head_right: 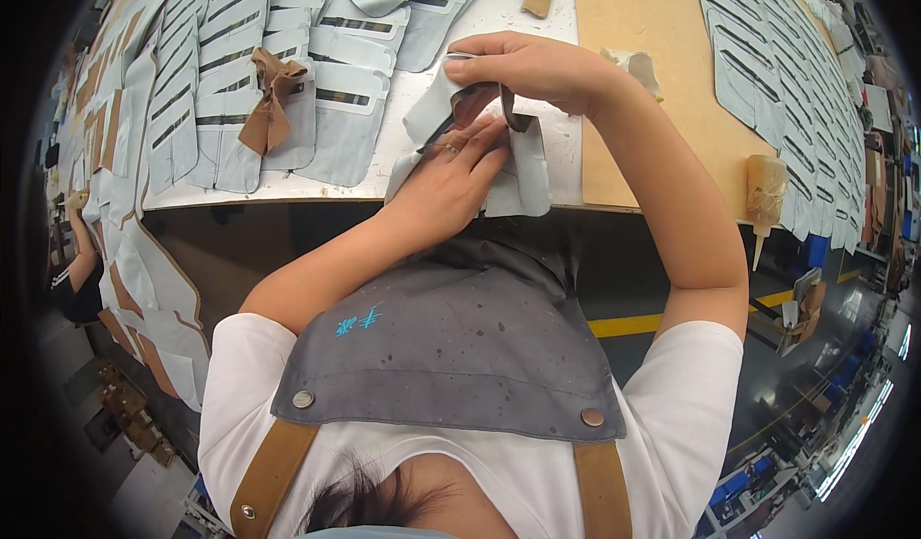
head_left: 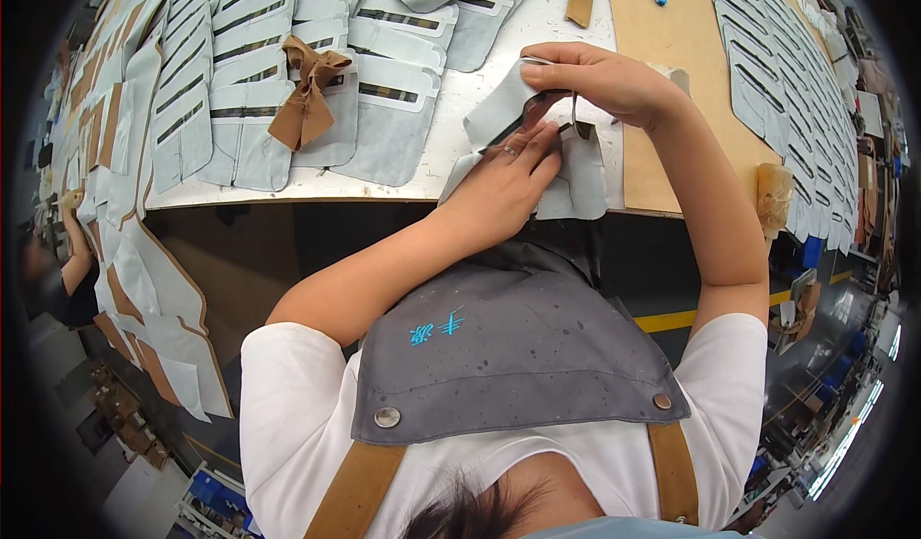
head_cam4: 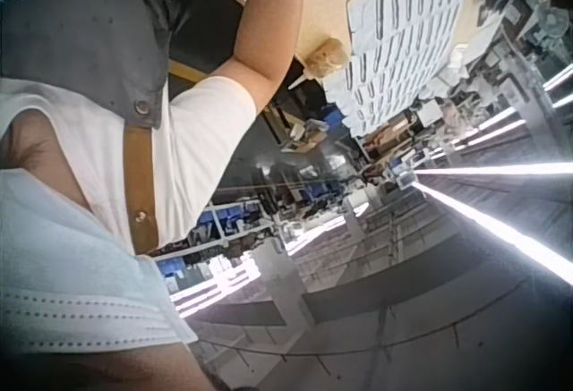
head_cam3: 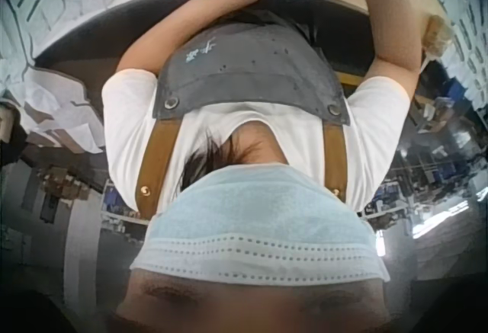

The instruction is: The person applies glue from a bottle to the edges of leather panels, then folds the glued edges by hand to assemble the panels.

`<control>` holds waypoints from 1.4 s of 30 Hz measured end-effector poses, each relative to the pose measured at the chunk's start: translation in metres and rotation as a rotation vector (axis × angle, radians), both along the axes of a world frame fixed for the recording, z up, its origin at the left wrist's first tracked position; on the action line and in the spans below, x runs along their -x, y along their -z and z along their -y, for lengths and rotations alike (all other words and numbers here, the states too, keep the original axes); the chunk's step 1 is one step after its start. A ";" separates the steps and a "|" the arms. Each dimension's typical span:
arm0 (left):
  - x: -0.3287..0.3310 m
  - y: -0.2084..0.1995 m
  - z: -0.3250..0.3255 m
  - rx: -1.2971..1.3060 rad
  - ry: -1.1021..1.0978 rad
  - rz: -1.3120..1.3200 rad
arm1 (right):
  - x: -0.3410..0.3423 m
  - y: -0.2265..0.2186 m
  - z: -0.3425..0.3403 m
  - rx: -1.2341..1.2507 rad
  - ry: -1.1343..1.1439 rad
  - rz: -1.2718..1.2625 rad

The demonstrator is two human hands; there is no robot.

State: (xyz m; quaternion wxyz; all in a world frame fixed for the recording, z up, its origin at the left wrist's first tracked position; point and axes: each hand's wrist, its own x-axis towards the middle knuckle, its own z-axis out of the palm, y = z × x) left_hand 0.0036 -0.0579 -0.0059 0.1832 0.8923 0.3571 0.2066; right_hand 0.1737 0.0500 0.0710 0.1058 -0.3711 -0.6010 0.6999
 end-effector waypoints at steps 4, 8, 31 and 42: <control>0.000 0.002 0.002 -0.006 -0.059 0.004 | 0.002 -0.022 0.001 0.036 0.011 0.123; -0.002 0.003 0.002 -0.048 -0.115 0.065 | 0.005 -0.016 0.001 -0.162 0.017 0.271; -0.023 -0.004 -0.042 0.052 -0.163 0.184 | -0.044 0.057 0.087 -1.366 0.390 0.657; -0.020 -0.002 -0.039 -0.187 -0.056 0.007 | -0.049 0.057 0.084 -1.386 0.335 0.590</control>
